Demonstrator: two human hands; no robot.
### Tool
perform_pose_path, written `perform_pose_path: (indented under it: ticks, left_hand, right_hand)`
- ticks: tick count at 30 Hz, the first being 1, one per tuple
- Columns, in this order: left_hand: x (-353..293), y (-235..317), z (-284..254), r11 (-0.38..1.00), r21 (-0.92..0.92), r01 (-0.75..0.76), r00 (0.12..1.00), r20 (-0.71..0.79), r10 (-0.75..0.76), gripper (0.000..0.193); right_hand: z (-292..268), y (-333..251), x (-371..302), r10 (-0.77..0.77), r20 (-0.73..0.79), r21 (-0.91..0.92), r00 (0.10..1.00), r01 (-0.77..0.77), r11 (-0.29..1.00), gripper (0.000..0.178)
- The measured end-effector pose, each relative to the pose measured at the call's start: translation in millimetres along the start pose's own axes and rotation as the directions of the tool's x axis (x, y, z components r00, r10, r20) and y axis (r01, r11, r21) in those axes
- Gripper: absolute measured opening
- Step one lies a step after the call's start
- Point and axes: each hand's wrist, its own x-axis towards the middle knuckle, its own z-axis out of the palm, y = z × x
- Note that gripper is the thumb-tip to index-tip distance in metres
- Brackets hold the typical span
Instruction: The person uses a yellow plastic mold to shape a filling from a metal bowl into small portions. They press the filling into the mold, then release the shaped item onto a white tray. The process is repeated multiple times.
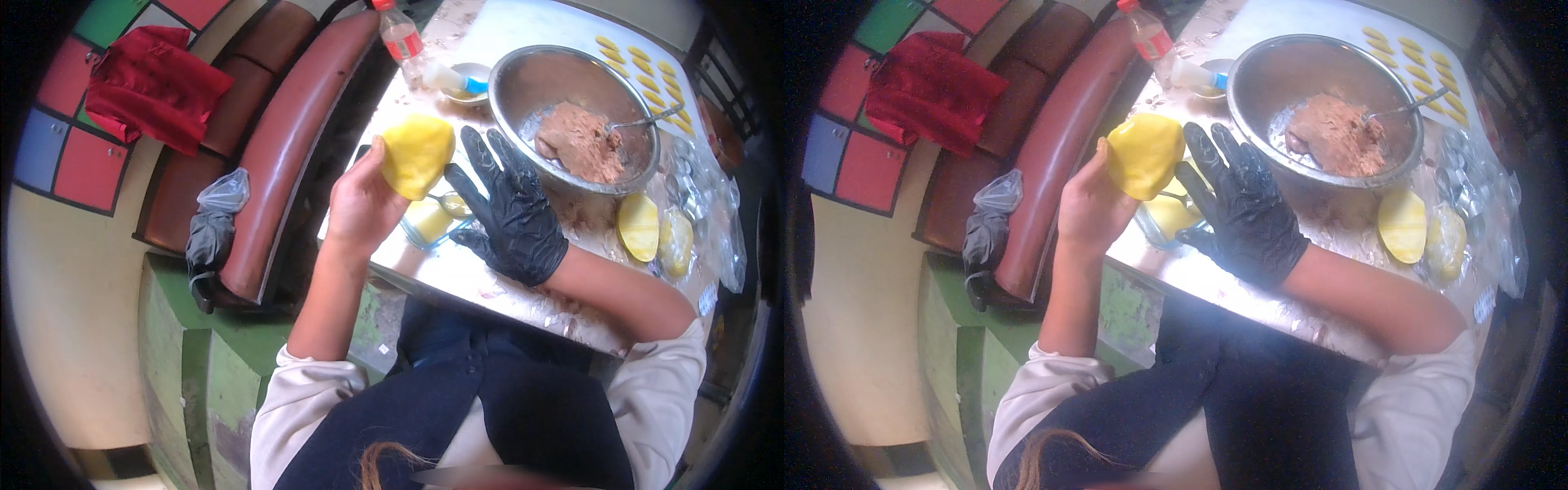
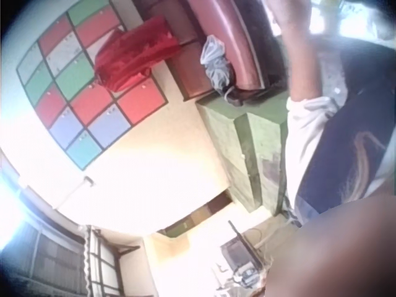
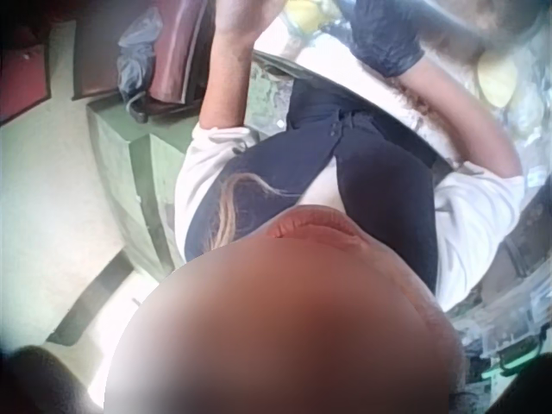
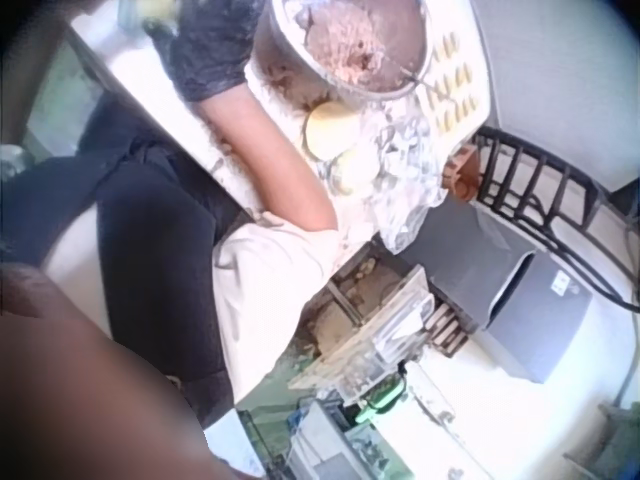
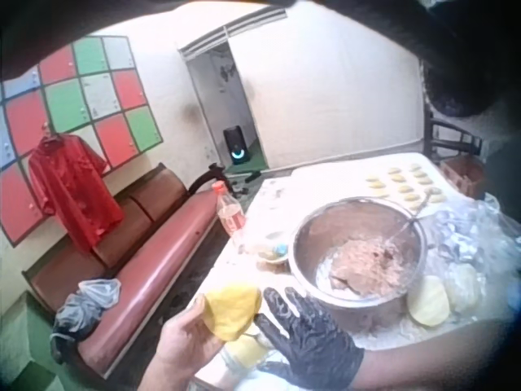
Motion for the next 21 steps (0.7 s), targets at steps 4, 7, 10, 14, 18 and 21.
perform_pose_path:
  ticks: [4,7,10,14,18,21]
  left_hand:
    - [-6,0,-7,0.874,0.486,-0.019,0.991,-0.108,0.082,0.04]
    - [-2,6,-9,0.706,0.708,-0.017,1.0,0.002,0.022,0.039]
    - [-2,16,-2,0.617,0.787,0.005,0.999,0.017,-0.03,0.04]
    - [6,46,28,0.705,0.706,-0.063,0.976,0.191,-0.104,0.039]
    - [16,60,78,0.74,0.671,-0.041,0.927,0.302,-0.223,0.038]
    - [30,48,113,0.461,0.837,-0.294,0.86,0.442,-0.254,0.035]
  right_hand:
    - [-12,9,-3,-0.013,-0.069,0.02,0.998,0.014,1.0,0.056]
    - [-26,14,-4,-0.006,-0.177,0.021,0.984,0.009,1.0,0.051]
    - [-41,22,0,0.042,-0.378,0.212,0.925,0.042,0.976,0.046]
    - [-54,36,6,0.289,-0.284,0.669,0.914,-0.027,0.743,0.042]
    - [-53,46,4,0.351,0.293,0.628,0.889,0.097,-0.772,0.072]
    - [-49,51,-9,0.09,0.269,0.29,0.959,0.008,-0.957,0.086]
